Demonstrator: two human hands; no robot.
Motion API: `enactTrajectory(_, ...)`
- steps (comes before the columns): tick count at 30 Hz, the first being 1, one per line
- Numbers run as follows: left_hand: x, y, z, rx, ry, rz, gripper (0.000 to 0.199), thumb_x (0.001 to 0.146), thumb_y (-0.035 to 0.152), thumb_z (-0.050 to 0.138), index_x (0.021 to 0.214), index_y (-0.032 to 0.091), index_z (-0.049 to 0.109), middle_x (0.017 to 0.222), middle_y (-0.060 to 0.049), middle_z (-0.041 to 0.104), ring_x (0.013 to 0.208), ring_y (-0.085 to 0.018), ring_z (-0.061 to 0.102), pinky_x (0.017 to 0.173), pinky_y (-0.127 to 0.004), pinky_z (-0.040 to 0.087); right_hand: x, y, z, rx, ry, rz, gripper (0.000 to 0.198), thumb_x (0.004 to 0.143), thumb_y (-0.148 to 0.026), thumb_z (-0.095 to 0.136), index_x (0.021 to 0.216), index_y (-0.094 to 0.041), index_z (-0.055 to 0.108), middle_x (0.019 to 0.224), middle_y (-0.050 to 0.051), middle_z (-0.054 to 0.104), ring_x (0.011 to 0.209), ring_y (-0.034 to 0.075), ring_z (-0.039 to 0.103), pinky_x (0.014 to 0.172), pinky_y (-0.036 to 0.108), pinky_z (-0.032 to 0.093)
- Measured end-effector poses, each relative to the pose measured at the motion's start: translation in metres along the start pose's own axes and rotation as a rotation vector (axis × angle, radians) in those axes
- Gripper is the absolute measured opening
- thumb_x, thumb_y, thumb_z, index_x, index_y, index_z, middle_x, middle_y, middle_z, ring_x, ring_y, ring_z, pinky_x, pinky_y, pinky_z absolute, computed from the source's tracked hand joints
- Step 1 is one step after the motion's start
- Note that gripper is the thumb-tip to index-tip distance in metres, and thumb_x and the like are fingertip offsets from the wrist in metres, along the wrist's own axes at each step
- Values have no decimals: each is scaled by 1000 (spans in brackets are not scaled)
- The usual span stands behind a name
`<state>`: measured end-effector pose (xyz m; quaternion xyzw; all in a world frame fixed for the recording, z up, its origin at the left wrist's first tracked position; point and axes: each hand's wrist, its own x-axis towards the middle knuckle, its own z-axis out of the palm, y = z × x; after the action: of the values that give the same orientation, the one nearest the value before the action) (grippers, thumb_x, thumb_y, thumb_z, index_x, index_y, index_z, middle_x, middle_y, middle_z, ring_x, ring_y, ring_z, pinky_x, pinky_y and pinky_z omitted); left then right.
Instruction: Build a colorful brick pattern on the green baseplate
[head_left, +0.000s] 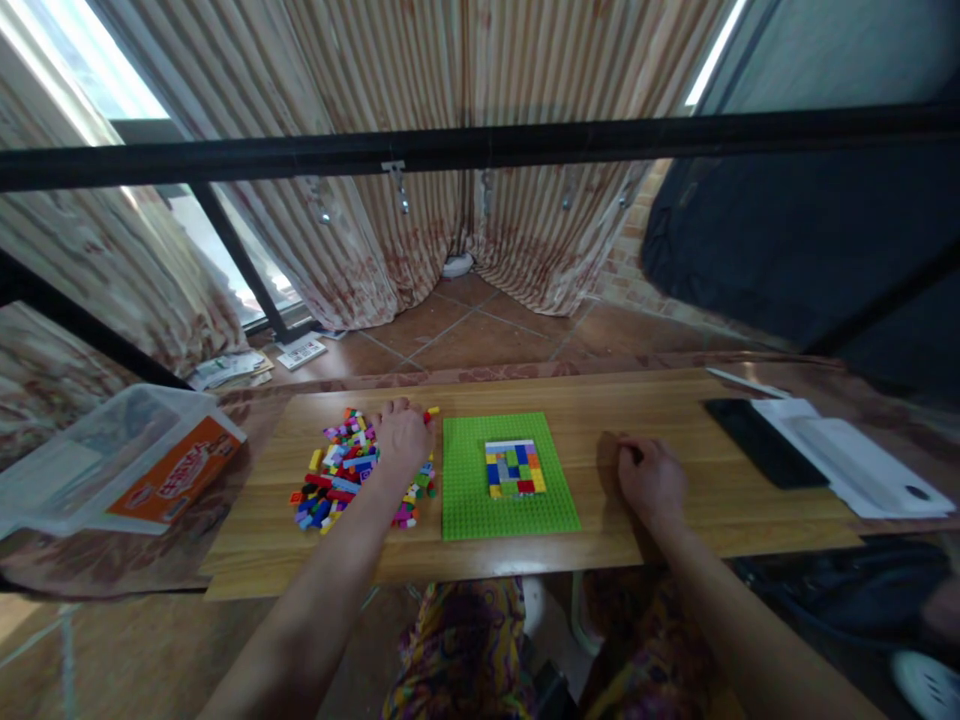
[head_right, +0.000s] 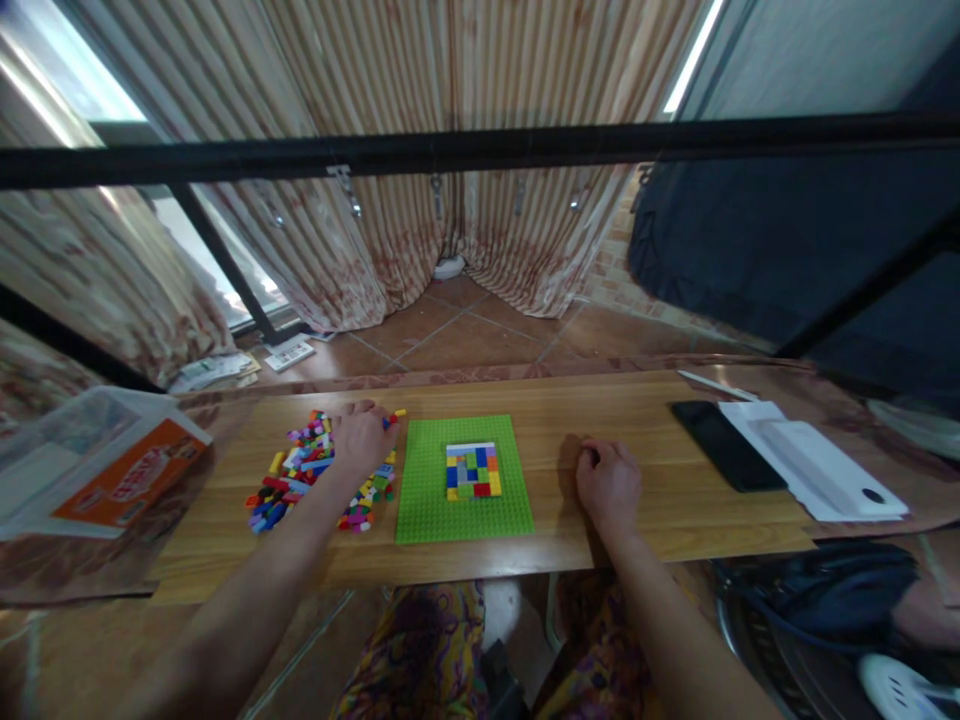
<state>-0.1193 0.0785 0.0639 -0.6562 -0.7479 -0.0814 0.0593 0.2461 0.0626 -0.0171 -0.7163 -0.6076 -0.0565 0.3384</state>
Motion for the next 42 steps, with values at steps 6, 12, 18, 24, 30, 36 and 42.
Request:
enactTrajectory(6,8,3,13,29,-13,13,35,86,35,50,102,13,73,116,-19,66,111,-37,55,90,-50,44,1,-2,-2,2,7,8,32,84,-30,44,88,-15,72,85,12,67,78,23,57,72,34,43)
enactTrajectory(12,5,5,14,19,-16,-38,35,88,32,45,100,13,72,109,-18,68,110,-35,57,88,-48,45,1,-4,-2,7,-2,13,33,85,-30,43,88,-14,72,85,13,67,79,23,58,73,34,43)
enactTrajectory(18,-8,6,11,-26,-1,-31,31,85,25,46,97,16,73,111,-16,68,110,-34,57,90,-48,45,1,-4,-1,4,-12,45,33,85,-30,43,88,-15,72,86,12,67,77,23,57,72,34,43)
enactTrajectory(24,-20,9,9,-82,11,-28,26,85,23,47,93,20,72,111,-12,69,110,-32,57,92,-47,43,1,-3,-1,9,-12,30,33,85,-30,44,89,-14,73,88,13,67,81,23,58,75,35,43)
enactTrajectory(30,-22,2,3,-275,13,-1,22,83,17,49,82,20,70,107,-8,71,105,-27,61,96,-42,45,1,-4,-2,21,-12,31,31,84,-29,45,88,-15,72,88,13,68,81,23,59,76,35,44)
enactTrajectory(36,-41,-13,0,-550,35,-33,18,83,19,50,90,20,66,100,-6,73,95,-22,67,89,-34,50,1,-5,-3,13,-19,34,31,85,-28,44,88,-15,72,86,13,67,80,23,58,74,34,44)
enactTrajectory(42,-59,-23,5,-688,95,-124,14,84,25,49,86,20,62,82,-5,71,76,-21,67,71,-31,50,1,-3,-2,3,-2,28,32,85,-29,45,89,-14,73,85,13,68,78,22,58,73,34,43)
